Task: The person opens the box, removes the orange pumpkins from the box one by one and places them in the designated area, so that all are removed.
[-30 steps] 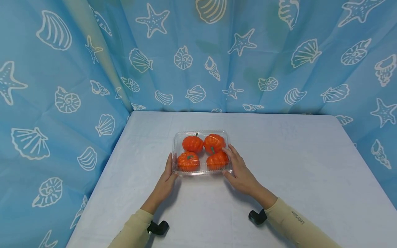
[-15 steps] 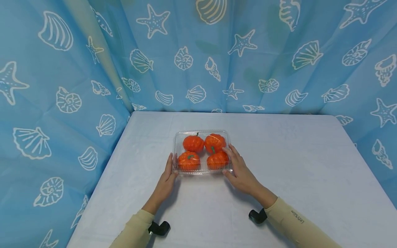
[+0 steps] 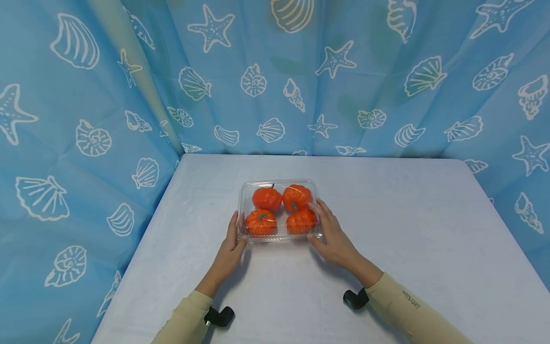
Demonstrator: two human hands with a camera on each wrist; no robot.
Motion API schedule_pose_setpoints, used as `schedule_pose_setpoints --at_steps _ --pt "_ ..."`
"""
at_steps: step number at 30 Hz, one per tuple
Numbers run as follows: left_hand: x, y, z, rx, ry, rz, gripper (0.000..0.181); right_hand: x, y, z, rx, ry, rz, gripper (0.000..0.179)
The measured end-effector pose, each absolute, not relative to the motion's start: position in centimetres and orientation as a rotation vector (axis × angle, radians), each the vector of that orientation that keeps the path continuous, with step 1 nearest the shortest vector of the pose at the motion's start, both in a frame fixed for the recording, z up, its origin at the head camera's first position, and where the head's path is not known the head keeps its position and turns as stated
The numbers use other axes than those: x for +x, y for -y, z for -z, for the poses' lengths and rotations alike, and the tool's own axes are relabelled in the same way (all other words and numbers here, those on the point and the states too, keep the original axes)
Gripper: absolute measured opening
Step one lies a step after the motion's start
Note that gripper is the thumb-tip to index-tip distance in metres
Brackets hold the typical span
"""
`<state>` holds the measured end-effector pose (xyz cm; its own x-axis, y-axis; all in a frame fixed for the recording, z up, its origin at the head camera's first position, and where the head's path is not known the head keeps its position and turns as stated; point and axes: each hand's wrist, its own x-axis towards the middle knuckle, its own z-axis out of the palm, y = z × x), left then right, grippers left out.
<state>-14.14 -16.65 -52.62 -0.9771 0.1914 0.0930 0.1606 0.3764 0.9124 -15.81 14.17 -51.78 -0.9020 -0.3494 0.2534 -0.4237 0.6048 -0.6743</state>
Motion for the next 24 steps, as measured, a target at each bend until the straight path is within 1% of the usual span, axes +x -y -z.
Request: schedule_pose_setpoints --at_steps 14,24 --pt "-14.28 16.59 52.53 0.332 -2.561 -1.727 0.074 -16.07 -14.07 52.26 0.698 2.683 -1.116 0.063" --pt "-14.24 16.66 52.57 0.333 -2.566 -1.715 0.074 -16.08 -13.96 52.03 0.661 2.73 -1.15 0.06"
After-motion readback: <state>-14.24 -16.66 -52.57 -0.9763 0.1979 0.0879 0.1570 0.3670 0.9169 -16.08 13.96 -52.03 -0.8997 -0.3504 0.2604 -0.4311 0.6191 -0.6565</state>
